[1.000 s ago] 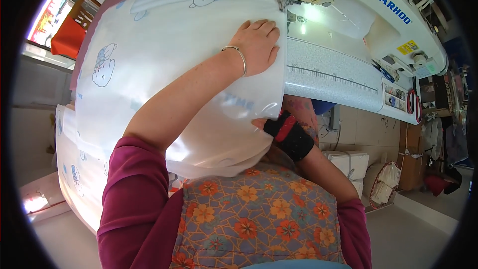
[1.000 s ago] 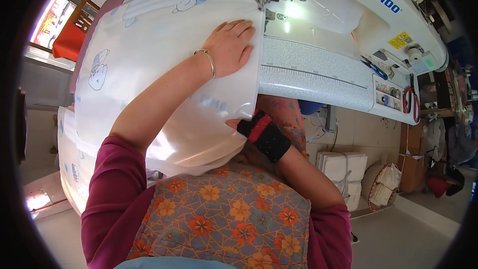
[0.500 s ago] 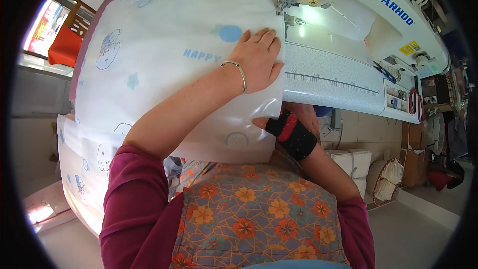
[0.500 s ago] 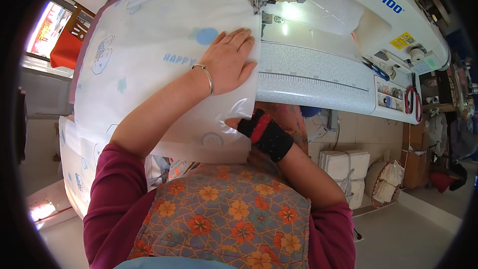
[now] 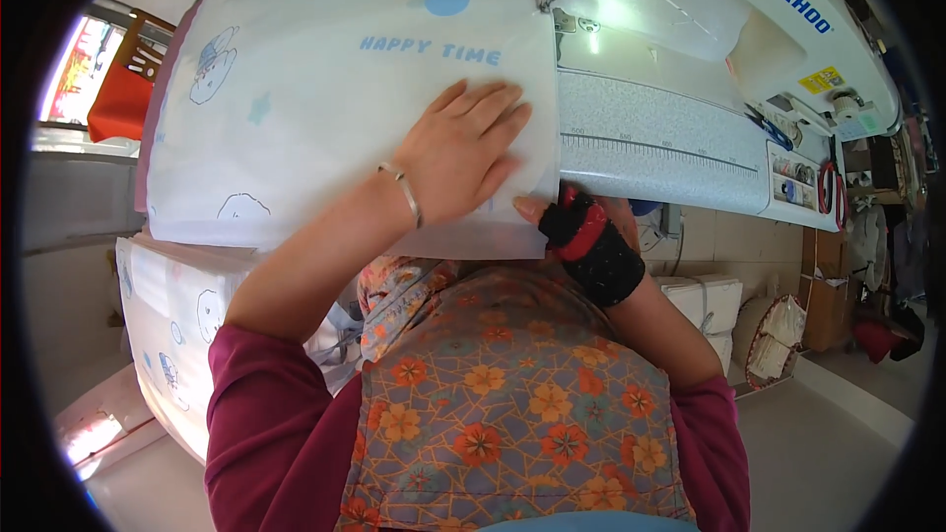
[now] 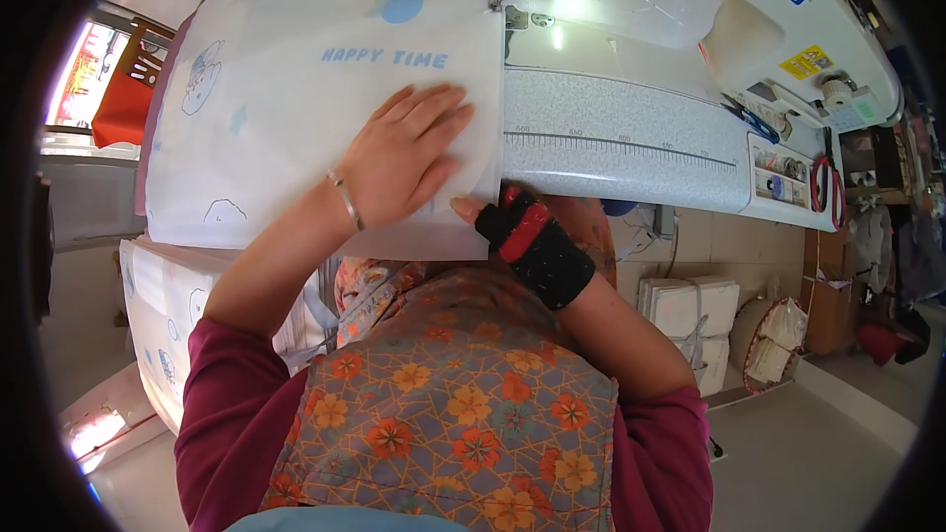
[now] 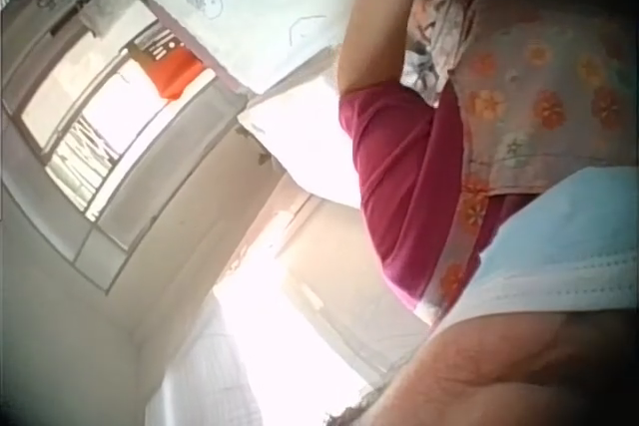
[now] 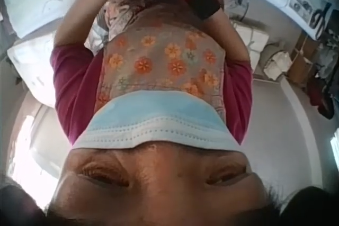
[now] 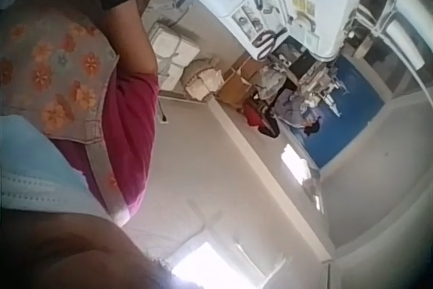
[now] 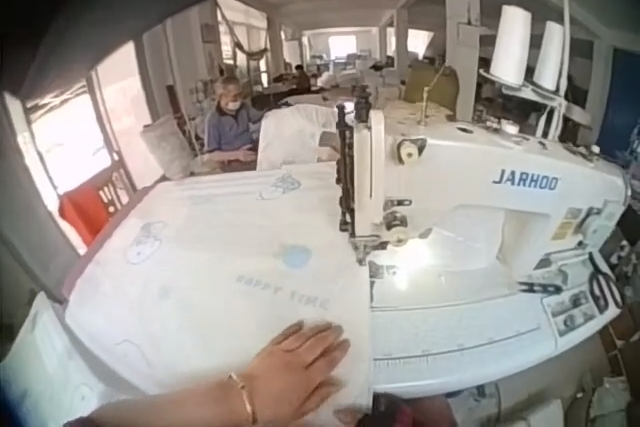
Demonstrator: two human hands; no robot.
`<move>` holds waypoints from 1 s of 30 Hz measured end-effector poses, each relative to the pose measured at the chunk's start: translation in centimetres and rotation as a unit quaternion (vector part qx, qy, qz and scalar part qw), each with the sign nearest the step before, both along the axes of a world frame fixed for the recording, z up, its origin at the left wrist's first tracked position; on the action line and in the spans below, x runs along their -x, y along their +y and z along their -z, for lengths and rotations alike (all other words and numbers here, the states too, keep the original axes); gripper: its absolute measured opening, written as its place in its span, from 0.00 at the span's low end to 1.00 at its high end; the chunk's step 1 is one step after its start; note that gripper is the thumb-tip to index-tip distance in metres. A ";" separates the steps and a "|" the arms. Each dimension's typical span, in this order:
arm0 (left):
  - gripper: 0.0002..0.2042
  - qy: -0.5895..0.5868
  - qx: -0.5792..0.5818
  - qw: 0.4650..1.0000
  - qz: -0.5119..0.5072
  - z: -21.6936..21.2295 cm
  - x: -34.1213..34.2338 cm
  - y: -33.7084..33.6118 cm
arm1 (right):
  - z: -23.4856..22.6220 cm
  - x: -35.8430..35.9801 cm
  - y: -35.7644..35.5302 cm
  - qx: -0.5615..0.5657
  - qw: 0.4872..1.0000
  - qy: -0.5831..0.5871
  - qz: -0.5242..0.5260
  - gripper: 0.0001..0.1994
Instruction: Operating an industrial sewing machine to sew fabric pillowcases.
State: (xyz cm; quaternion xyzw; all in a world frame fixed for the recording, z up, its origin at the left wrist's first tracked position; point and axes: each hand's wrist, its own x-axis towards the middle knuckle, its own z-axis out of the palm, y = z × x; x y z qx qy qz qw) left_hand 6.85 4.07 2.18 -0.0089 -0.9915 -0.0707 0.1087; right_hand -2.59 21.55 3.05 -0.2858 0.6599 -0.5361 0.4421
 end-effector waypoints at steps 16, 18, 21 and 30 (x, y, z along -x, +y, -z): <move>0.23 0.029 0.016 0.999 -0.030 -0.6 -5.9 3.0 | 2.8 3.9 -0.2 0.185 0.733 0.653 0.053 0.18; 0.26 0.018 -0.003 0.999 -0.042 -1.4 -6.6 2.9 | 4.2 4.6 -1.2 0.212 0.693 0.689 0.015 0.19; 0.34 -0.026 0.016 0.993 -0.116 -1.3 -9.3 0.9 | 3.8 4.3 -0.9 0.168 0.744 0.642 -0.081 0.19; 0.27 0.102 0.107 0.957 -0.249 1.3 -19.3 -8.9 | 3.1 5.0 -2.0 0.147 0.744 0.645 -0.097 0.24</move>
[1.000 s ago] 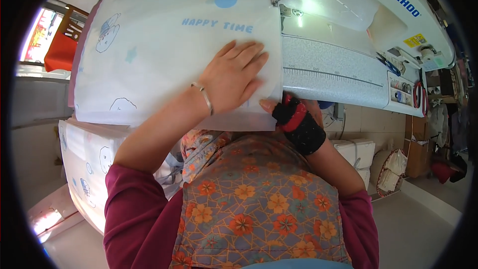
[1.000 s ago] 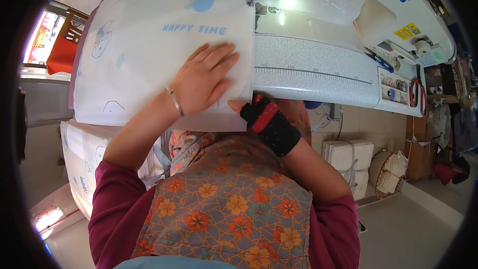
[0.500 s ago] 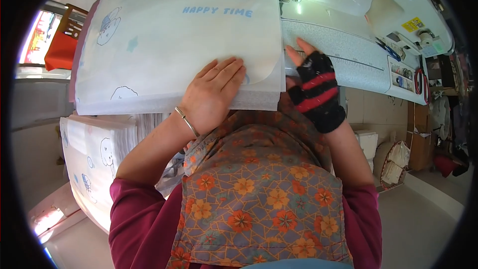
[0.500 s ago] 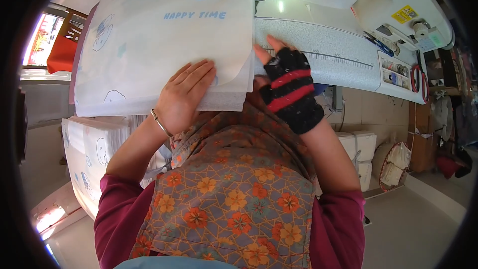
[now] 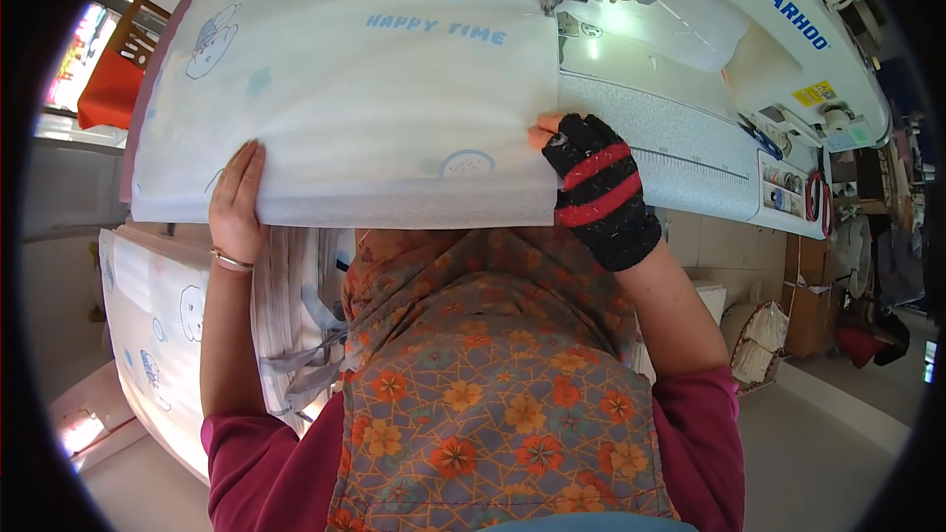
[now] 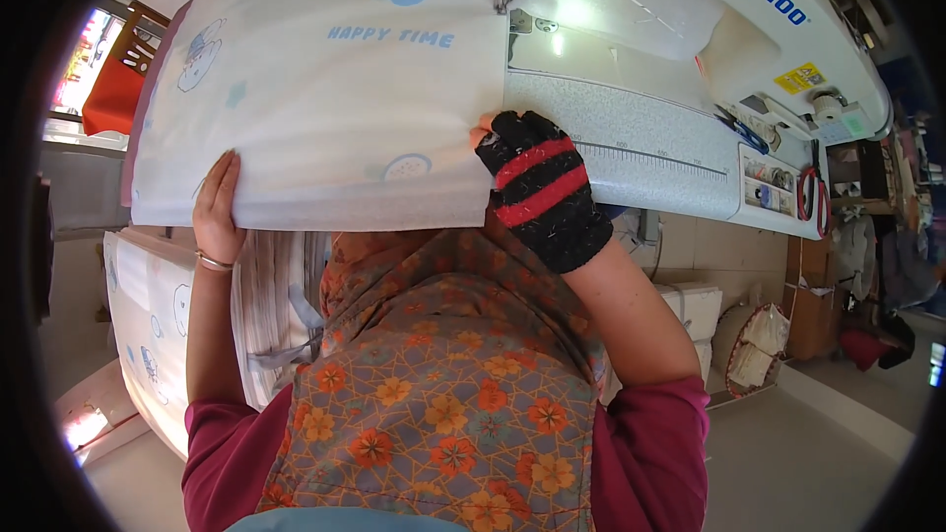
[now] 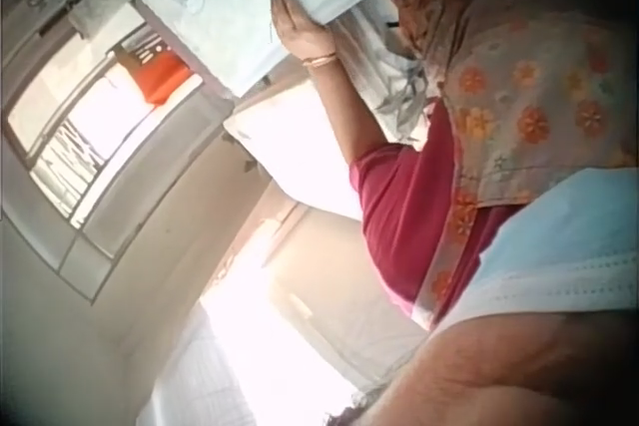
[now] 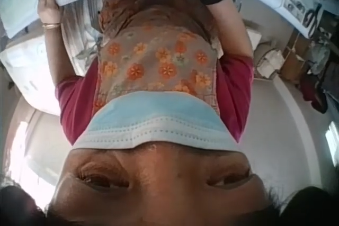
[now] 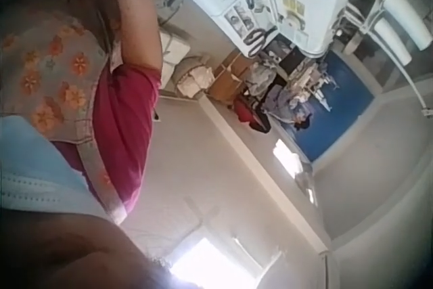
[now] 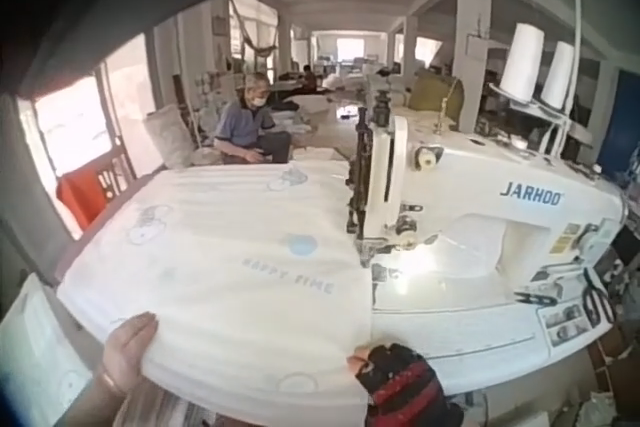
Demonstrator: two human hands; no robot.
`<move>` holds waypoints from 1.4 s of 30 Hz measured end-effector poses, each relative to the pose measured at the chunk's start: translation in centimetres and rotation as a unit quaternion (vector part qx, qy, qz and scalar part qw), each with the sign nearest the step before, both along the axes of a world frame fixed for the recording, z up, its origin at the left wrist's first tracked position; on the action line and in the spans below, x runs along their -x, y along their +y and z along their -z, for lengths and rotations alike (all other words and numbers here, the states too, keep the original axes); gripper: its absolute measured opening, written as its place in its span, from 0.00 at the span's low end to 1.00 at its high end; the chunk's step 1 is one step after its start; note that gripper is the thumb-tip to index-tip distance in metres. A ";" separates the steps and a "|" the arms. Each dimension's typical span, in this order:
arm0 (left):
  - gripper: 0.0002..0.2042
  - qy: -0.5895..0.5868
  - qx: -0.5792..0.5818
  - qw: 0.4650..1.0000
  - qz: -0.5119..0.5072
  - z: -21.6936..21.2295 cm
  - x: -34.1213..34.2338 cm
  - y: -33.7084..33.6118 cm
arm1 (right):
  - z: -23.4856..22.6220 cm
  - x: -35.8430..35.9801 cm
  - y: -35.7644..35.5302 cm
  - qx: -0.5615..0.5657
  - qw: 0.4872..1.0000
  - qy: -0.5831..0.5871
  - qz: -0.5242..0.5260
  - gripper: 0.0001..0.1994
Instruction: Operating an industrial sewing machine to sew fabric pillowcases.
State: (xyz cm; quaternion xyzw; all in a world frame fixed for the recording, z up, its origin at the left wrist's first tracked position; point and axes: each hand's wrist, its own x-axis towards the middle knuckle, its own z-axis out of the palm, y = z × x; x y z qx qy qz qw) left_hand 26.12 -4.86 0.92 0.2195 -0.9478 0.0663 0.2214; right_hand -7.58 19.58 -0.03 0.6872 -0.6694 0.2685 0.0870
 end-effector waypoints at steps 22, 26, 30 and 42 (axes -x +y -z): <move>0.20 -0.115 0.090 0.989 0.003 -1.4 5.6 -8.5 | 0.3 5.7 -7.2 0.028 0.998 0.043 0.030 0.24; 0.16 -0.154 0.111 0.982 -0.003 -1.7 4.3 -4.2 | 0.2 6.3 -6.9 0.002 0.998 0.048 0.036 0.24; 0.16 -0.158 0.114 0.981 0.002 -2.4 3.6 0.1 | -0.6 7.2 -6.2 -0.016 1.000 0.015 0.021 0.22; 0.17 -0.232 0.012 0.972 0.034 -3.6 3.9 6.2 | -0.2 6.2 -6.8 -0.027 0.997 0.065 0.035 0.24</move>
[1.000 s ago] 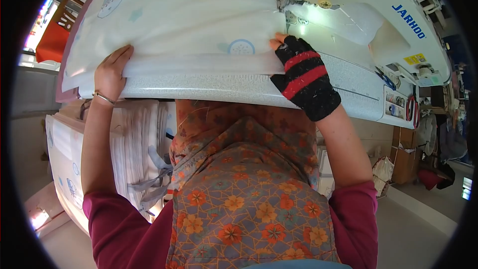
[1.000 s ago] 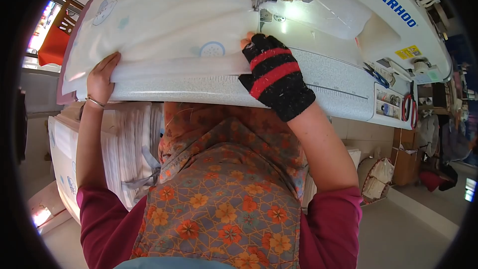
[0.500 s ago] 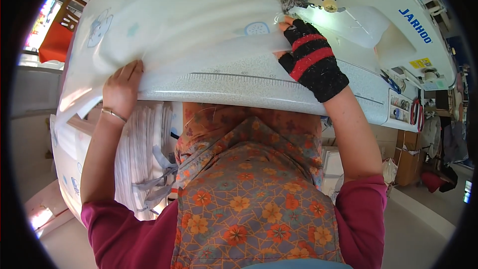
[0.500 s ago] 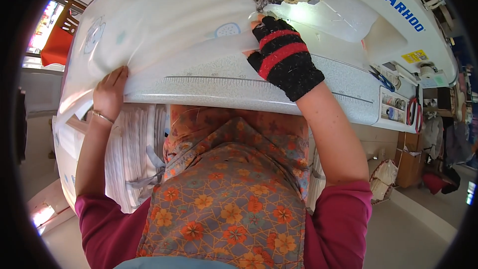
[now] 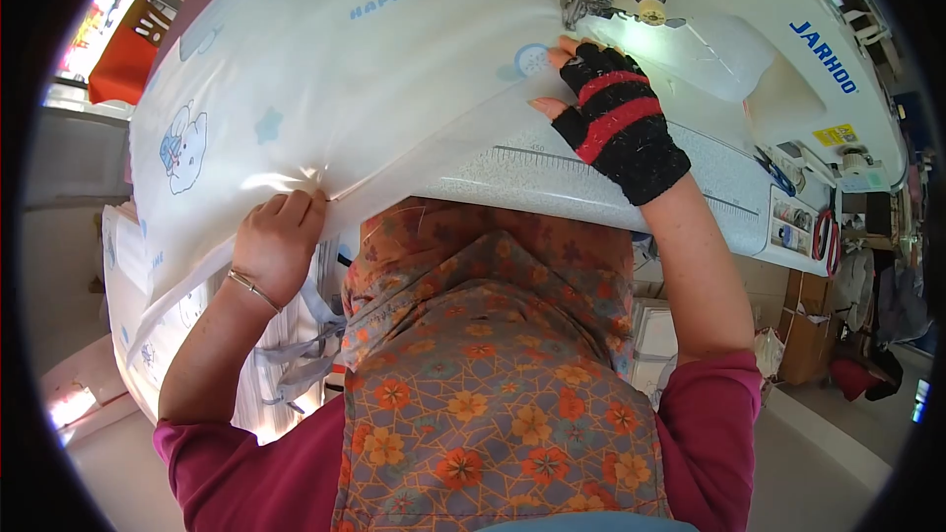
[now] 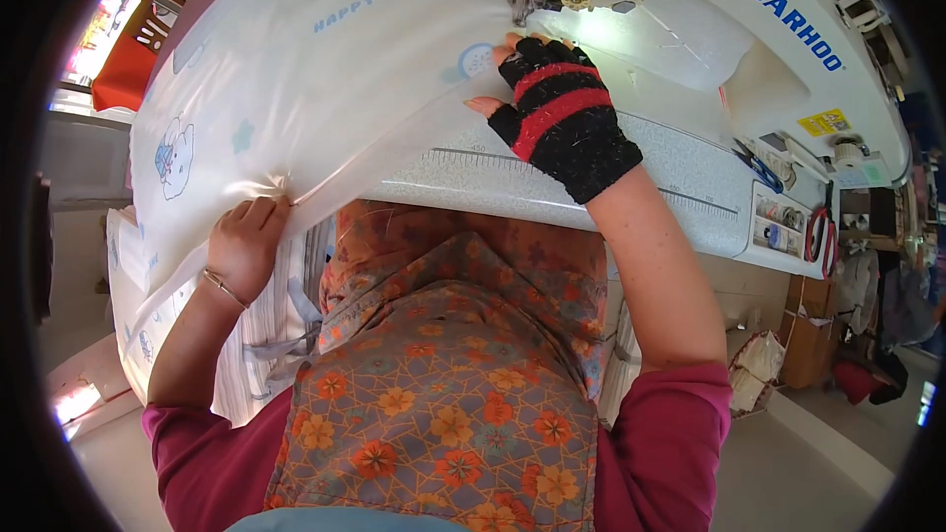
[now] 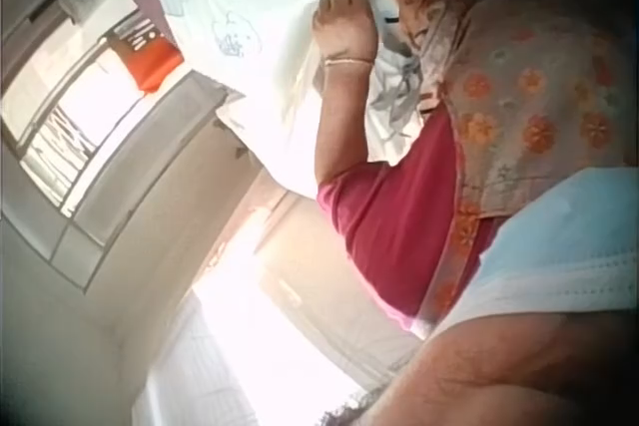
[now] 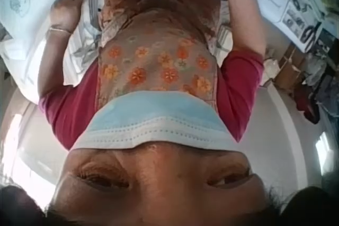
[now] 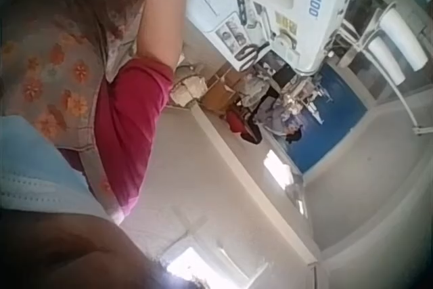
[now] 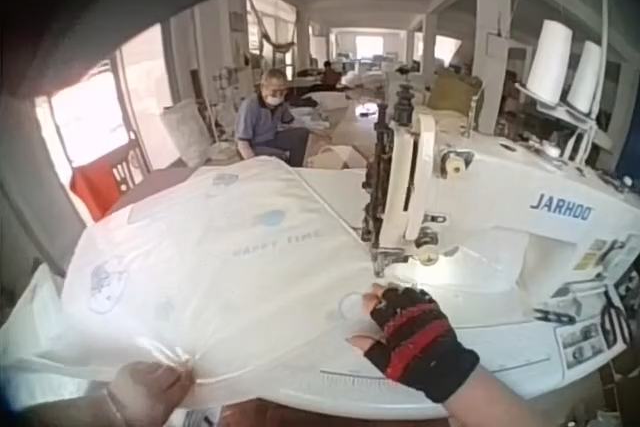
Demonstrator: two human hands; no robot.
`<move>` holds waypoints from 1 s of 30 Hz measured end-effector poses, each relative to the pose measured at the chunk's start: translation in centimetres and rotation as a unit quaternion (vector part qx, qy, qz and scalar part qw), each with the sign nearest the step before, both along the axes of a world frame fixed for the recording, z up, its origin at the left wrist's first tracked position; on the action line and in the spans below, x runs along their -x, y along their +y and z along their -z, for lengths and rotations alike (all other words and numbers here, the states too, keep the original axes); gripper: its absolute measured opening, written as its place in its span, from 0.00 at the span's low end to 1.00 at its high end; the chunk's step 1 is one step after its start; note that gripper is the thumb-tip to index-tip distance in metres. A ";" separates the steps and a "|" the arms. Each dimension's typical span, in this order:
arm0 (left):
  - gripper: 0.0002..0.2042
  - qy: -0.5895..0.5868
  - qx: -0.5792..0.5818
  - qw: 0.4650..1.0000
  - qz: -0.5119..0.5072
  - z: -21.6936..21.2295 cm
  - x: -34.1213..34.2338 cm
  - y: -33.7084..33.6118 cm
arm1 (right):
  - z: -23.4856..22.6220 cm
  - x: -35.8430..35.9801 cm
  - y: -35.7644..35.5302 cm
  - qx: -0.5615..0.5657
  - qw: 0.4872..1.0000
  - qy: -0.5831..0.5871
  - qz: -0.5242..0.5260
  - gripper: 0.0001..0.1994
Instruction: Operating an industrial sewing machine to sew fabric pillowcases.
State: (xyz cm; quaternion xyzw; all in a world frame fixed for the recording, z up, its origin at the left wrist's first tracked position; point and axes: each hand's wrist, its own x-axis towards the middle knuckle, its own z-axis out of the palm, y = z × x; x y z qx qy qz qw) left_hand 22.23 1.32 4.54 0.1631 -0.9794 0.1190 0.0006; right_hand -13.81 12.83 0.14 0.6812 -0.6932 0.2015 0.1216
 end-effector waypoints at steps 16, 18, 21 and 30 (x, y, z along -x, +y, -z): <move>0.18 -0.158 -0.264 0.943 0.128 -1.3 6.6 7.7 | -0.4 -0.2 0.9 -0.026 0.997 -0.068 -0.040 0.22; 0.17 -0.192 -0.264 0.936 0.132 -0.4 8.1 7.9 | -0.1 0.2 0.6 0.002 0.997 -0.081 -0.010 0.21; 0.16 -0.215 -0.274 0.927 0.142 -0.4 9.1 7.5 | 0.2 0.3 0.7 0.035 0.996 -0.083 -0.010 0.19; 0.16 -0.203 -0.318 0.918 0.123 1.8 8.1 8.8 | 1.8 -11.3 10.5 -0.023 0.906 -0.408 0.110 0.11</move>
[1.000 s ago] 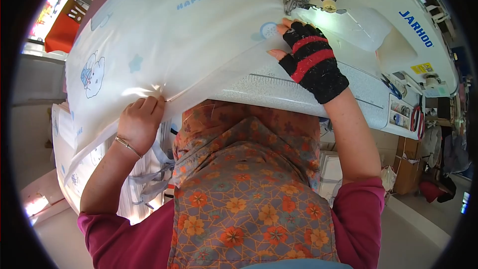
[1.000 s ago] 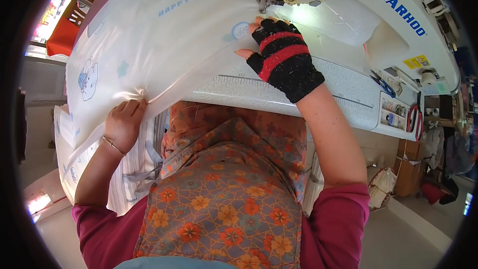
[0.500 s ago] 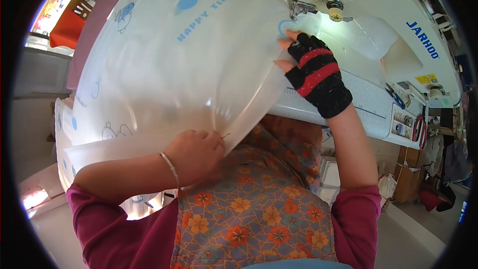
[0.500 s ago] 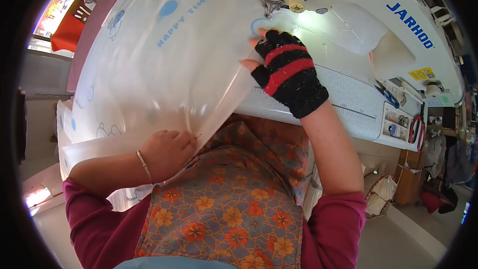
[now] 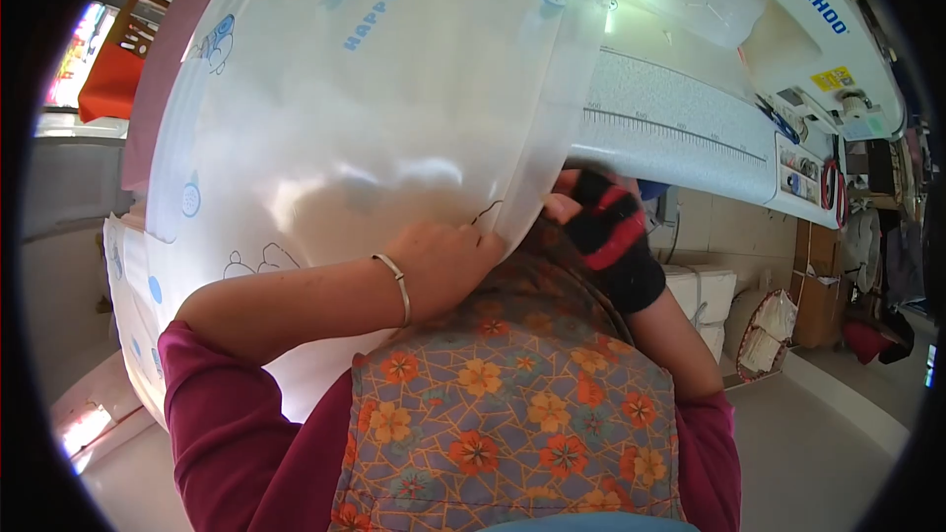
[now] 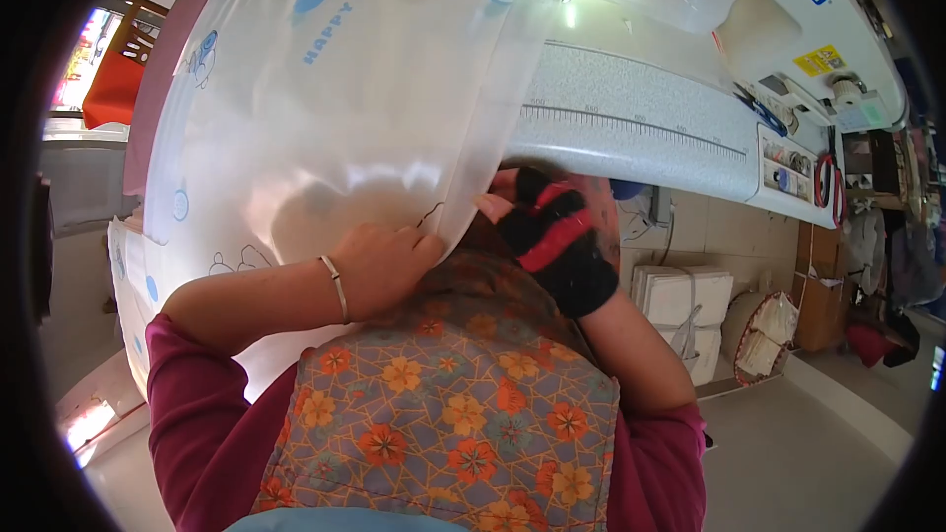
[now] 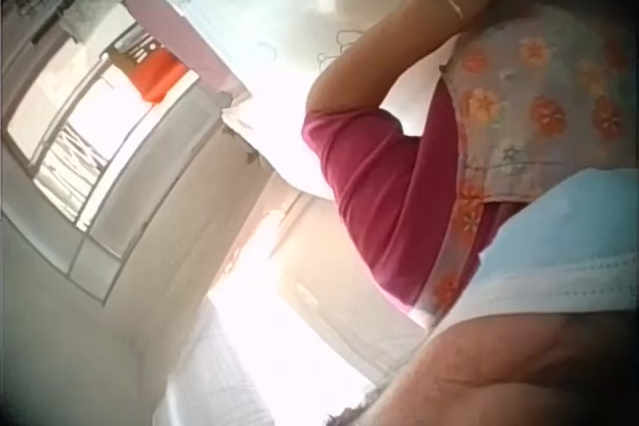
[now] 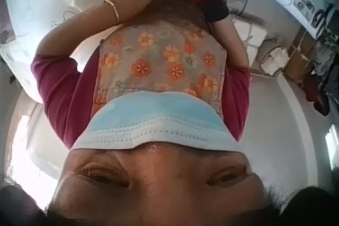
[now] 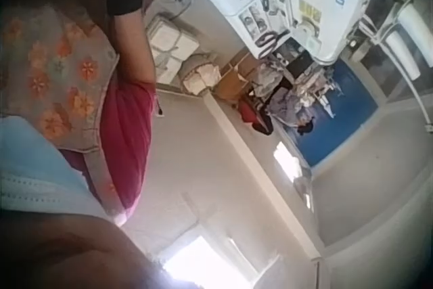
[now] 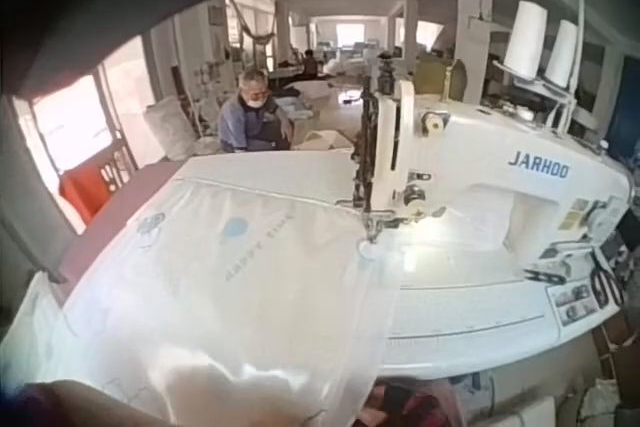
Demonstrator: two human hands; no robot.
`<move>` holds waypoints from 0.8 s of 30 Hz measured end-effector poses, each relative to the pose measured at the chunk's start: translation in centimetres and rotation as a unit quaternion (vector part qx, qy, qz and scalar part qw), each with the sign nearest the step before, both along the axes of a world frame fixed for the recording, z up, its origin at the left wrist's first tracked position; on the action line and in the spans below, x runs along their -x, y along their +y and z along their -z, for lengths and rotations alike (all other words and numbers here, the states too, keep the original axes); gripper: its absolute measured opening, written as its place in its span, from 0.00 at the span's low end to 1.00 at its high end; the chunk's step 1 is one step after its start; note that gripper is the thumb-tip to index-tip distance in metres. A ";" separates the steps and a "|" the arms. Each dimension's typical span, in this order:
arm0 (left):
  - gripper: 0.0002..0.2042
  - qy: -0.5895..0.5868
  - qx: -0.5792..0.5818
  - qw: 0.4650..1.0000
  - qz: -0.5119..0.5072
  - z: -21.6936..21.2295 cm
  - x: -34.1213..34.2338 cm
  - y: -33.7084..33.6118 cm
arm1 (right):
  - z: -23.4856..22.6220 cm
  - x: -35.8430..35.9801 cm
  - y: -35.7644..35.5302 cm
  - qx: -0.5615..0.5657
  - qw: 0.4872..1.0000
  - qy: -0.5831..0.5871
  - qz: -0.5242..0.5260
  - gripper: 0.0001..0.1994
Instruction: Operating an industrial sewing machine to sew fabric pillowcases.
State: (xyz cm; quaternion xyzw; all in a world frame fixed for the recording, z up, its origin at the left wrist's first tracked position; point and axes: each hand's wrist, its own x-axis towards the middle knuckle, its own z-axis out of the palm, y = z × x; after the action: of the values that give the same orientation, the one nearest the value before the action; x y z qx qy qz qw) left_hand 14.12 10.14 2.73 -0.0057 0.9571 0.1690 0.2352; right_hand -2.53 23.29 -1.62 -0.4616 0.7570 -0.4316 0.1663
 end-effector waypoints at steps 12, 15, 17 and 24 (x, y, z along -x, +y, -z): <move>0.13 0.410 0.160 0.897 0.028 0.2 10.7 -9.9 | 6.0 -5.3 -0.9 0.015 0.845 -0.530 -0.068 0.22; 0.16 0.436 0.215 0.874 -0.012 2.3 13.9 -12.1 | 3.1 -4.9 -0.7 -0.045 0.874 -0.481 -0.051 0.23; 0.17 0.402 0.196 0.892 -0.060 2.9 14.7 -12.2 | 3.9 -4.2 -0.3 -0.060 0.882 -0.462 -0.065 0.24; 0.20 0.381 0.195 0.898 -0.104 2.9 16.7 -11.8 | 15.7 0.2 -1.4 -0.075 0.935 -0.339 -0.068 0.26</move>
State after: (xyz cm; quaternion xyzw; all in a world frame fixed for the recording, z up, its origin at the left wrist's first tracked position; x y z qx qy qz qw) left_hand -2.58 -1.64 -0.19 -0.0860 0.9813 -0.0079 -0.1721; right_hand -2.69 21.88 -17.28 -0.3245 0.6528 -0.4920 0.4760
